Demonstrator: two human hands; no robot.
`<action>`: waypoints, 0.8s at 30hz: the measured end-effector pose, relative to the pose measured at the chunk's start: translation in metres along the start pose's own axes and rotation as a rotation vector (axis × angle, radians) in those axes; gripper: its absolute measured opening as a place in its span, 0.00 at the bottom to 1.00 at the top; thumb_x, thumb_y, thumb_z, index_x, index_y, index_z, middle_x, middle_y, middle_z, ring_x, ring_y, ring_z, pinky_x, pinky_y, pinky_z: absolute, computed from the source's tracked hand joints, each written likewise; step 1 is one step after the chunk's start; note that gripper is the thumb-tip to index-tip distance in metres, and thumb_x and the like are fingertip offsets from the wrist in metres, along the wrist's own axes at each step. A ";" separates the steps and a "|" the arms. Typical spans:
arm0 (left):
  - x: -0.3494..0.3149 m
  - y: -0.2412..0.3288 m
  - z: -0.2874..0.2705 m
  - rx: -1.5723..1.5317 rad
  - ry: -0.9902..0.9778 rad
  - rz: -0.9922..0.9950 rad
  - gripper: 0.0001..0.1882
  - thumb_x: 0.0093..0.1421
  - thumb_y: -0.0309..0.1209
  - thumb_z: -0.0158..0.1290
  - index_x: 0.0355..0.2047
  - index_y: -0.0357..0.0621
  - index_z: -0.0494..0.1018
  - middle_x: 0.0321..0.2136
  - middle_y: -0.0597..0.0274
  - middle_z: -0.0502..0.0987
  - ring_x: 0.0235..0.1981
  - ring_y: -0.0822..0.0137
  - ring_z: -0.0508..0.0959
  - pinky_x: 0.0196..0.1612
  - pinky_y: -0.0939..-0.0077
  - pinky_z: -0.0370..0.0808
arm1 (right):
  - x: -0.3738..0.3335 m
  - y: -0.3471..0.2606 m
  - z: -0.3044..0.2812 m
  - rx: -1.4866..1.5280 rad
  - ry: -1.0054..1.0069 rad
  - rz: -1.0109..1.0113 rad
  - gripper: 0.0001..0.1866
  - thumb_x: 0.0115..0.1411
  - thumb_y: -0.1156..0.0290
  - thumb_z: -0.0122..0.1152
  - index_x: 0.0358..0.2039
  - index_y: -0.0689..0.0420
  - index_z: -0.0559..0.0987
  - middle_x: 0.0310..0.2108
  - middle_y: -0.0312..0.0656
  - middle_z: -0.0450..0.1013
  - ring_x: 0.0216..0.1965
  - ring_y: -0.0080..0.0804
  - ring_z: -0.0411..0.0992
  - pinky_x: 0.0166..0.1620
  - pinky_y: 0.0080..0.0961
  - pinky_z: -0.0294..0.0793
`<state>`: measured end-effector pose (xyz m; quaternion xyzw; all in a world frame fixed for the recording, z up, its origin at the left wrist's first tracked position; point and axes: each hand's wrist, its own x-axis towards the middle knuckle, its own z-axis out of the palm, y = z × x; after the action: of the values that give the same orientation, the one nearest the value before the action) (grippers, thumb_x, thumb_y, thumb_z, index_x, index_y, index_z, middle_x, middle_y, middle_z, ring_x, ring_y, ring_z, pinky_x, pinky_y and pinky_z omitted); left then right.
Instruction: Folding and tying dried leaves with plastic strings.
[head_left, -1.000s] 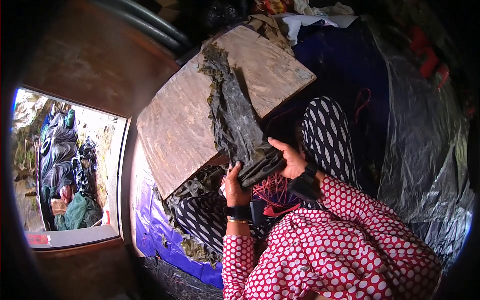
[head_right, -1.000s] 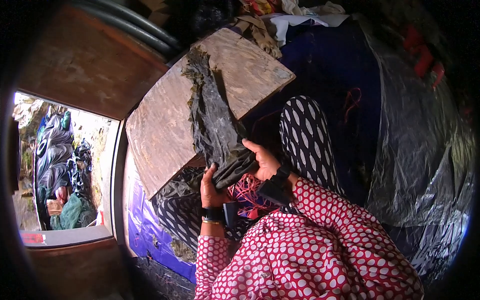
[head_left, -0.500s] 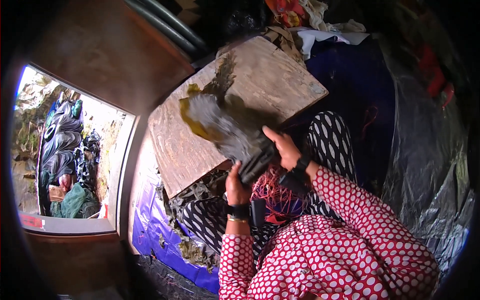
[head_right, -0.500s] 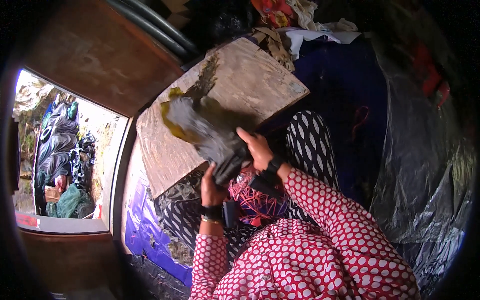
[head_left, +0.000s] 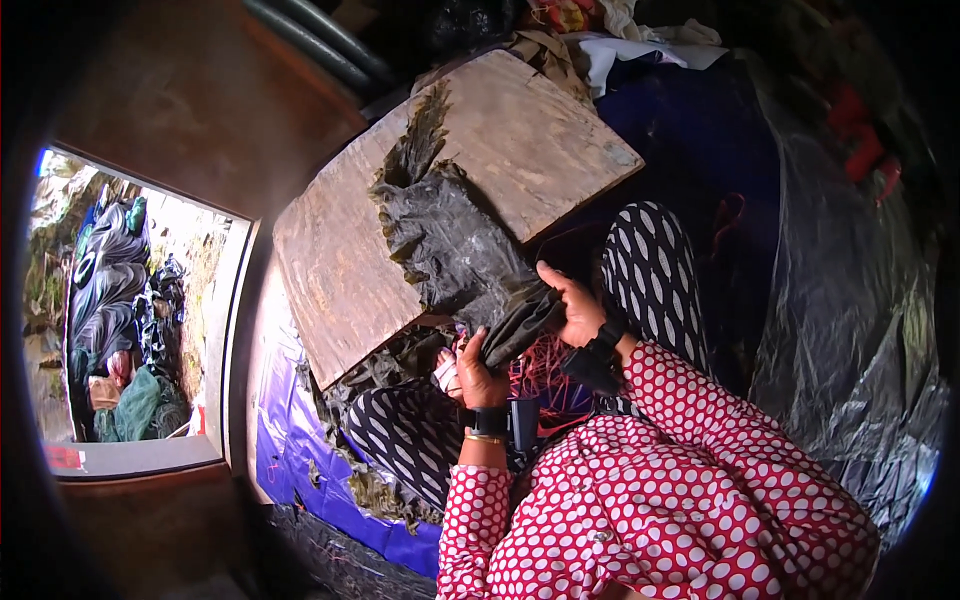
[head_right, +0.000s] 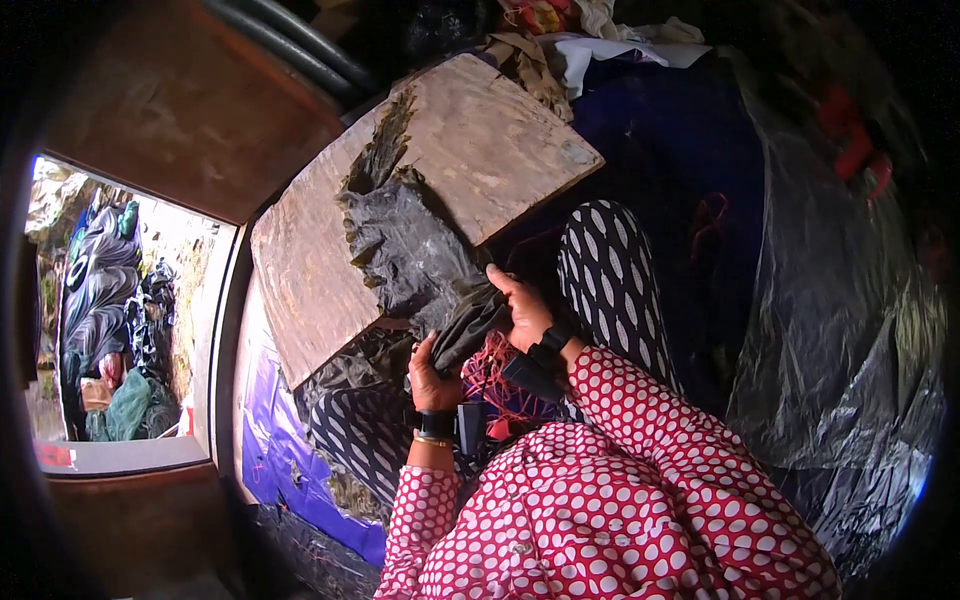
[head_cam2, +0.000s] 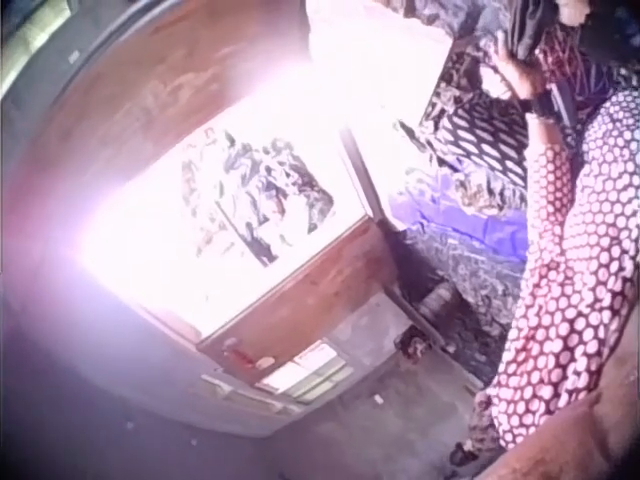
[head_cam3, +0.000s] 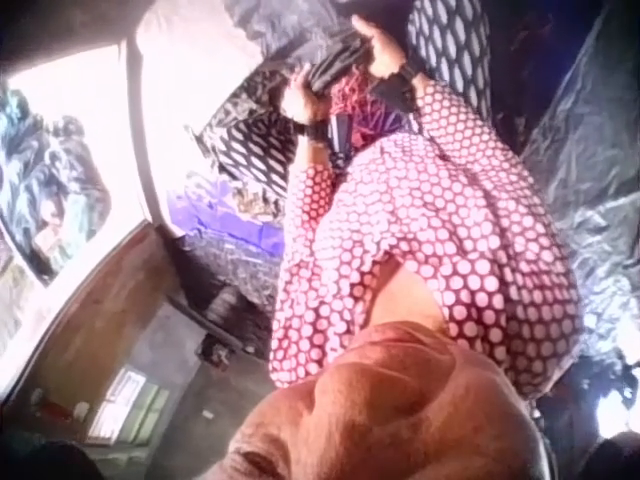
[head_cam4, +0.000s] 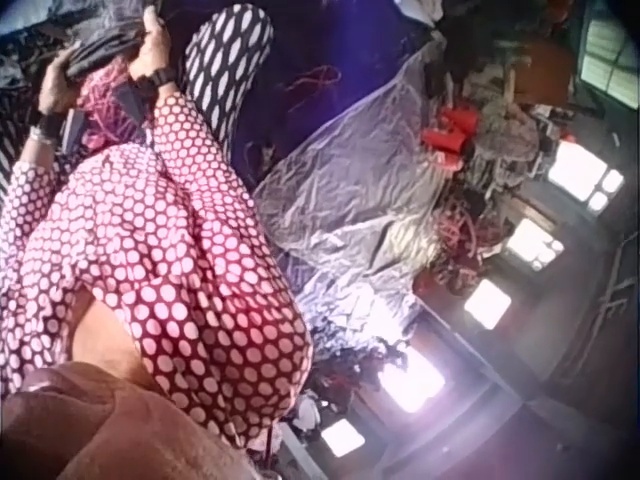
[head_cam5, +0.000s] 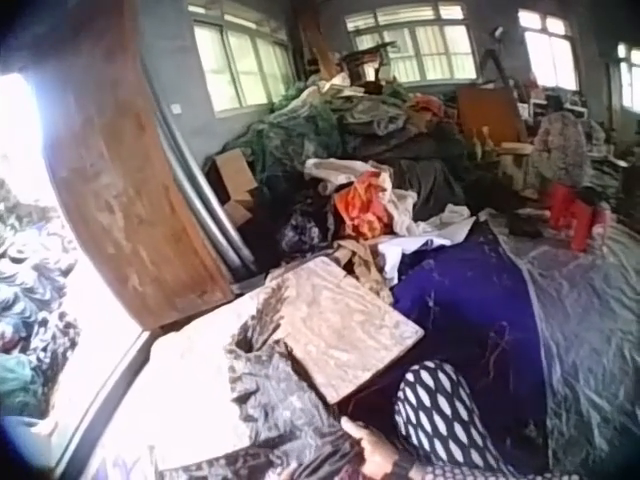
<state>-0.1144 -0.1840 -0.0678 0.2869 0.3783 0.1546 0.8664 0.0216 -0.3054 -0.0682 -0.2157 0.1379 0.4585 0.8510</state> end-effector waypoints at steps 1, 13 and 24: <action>0.003 -0.002 -0.006 -0.035 -0.016 -0.001 0.08 0.54 0.30 0.54 0.35 0.44 0.75 0.35 0.60 0.79 0.36 0.63 0.79 0.37 0.74 0.76 | -0.001 0.003 0.003 0.024 0.010 0.000 0.11 0.61 0.60 0.56 0.32 0.54 0.76 0.29 0.37 0.76 0.28 0.30 0.75 0.37 0.30 0.75; -0.004 0.004 0.013 -0.070 -0.100 -0.093 0.23 0.59 0.46 0.50 0.46 0.41 0.71 0.44 0.55 0.76 0.42 0.60 0.77 0.41 0.72 0.76 | -0.009 0.006 0.007 -0.079 0.142 -0.358 0.07 0.54 0.73 0.62 0.34 0.56 0.77 0.29 0.29 0.70 0.32 0.17 0.67 0.38 0.18 0.67; 0.000 -0.007 0.015 -0.034 -0.033 -0.001 0.22 0.60 0.42 0.51 0.46 0.36 0.69 0.43 0.52 0.76 0.41 0.58 0.78 0.45 0.64 0.76 | -0.001 0.017 -0.008 -0.375 0.331 -0.564 0.10 0.58 0.70 0.58 0.40 0.59 0.76 0.35 0.35 0.74 0.32 0.22 0.72 0.39 0.21 0.73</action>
<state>-0.1030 -0.1949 -0.0639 0.2743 0.3612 0.1559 0.8775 0.0062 -0.3014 -0.0790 -0.4684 0.1223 0.1823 0.8558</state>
